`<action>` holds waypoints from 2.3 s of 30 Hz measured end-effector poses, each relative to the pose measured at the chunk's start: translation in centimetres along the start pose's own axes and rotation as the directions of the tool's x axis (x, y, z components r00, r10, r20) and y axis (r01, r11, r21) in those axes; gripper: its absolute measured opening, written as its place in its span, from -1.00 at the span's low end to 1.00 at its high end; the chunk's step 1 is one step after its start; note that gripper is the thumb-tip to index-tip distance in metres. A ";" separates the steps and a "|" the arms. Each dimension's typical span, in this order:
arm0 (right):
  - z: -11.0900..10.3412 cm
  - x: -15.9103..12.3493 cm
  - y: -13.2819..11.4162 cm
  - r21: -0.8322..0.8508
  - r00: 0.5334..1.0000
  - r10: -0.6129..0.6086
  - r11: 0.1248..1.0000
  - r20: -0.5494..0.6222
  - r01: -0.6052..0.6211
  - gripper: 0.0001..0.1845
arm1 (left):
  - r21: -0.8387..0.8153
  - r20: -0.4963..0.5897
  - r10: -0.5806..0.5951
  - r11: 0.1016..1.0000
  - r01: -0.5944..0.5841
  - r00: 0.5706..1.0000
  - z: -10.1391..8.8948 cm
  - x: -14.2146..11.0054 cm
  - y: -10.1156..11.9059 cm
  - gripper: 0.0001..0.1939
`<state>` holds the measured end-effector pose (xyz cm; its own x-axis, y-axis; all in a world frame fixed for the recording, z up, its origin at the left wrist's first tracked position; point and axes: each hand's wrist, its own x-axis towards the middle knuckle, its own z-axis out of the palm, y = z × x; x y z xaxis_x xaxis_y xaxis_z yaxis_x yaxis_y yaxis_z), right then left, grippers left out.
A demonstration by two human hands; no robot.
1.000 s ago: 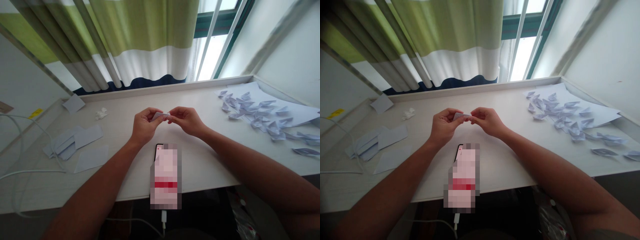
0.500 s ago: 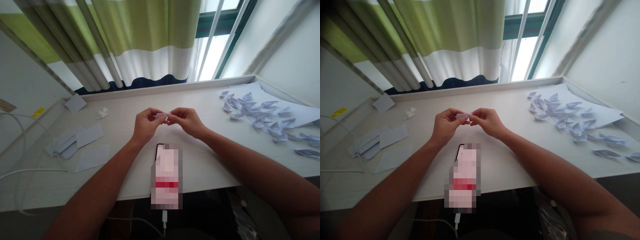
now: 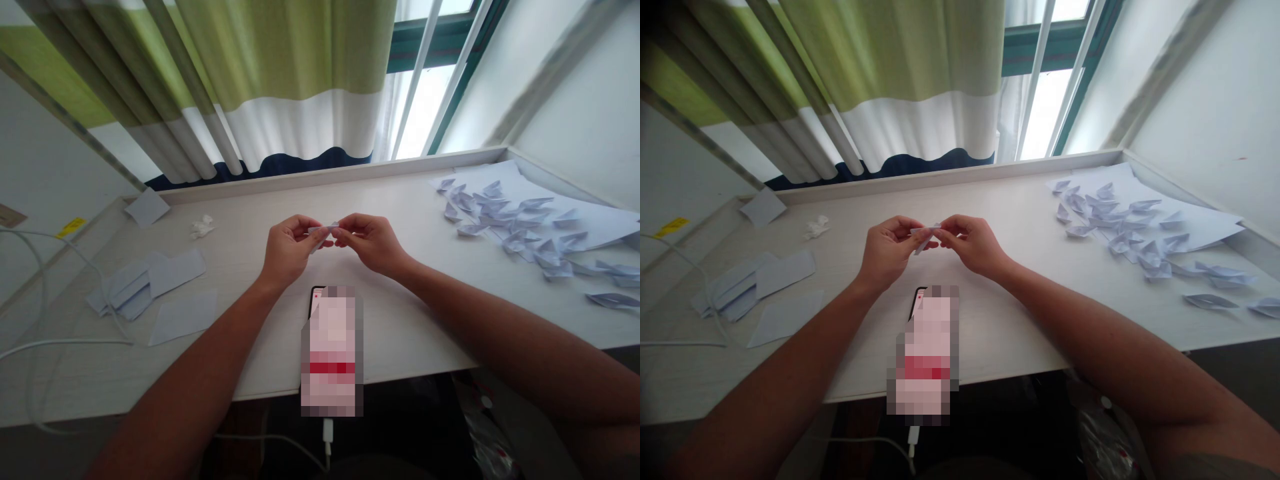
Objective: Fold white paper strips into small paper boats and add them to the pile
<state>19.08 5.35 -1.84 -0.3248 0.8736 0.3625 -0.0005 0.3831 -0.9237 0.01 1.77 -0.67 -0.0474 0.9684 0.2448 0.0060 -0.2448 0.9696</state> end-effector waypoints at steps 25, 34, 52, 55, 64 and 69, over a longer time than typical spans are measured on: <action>-0.5 0.3 -0.1 0.095 0.999 0.042 0.995 -0.004 -0.041 -0.52 | -0.048 0.110 -0.120 0.991 0.126 0.987 0.1 -0.5 1.4 -0.63; -0.2 -0.1 -0.6 0.168 0.984 0.083 0.980 0.156 -0.109 -0.52 | 0.058 0.071 -0.057 0.997 0.053 0.996 0.0 -0.4 0.5 -0.61; 0.1 -0.4 -0.8 -0.137 0.990 0.002 0.990 0.138 0.017 -0.78 | 0.086 0.033 -0.130 0.988 0.127 0.991 0.1 -0.4 1.1 -0.77; 0.0 -0.4 -1.0 -0.096 0.993 0.053 0.994 0.107 -0.043 -0.78 | 0.050 0.053 -0.165 0.986 0.162 0.985 0.0 -0.4 1.4 -0.78; -0.6 -0.3 -0.7 -0.164 0.991 -0.025 0.985 0.130 0.047 -0.77 | 0.058 0.085 -0.244 0.969 0.240 0.966 -0.4 -0.3 2.0 -0.68; -1.1 -0.2 -0.7 -0.204 0.983 -0.056 0.975 0.175 0.092 -0.79 | 0.058 0.148 -0.235 0.972 0.229 0.961 -0.6 -0.3 2.0 -0.81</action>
<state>20.20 5.30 -1.13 -0.4845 0.7847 0.3867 0.1624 0.5151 -0.8416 -0.59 0.97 1.24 0.1011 0.9948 0.0081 0.0532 -0.0136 0.9985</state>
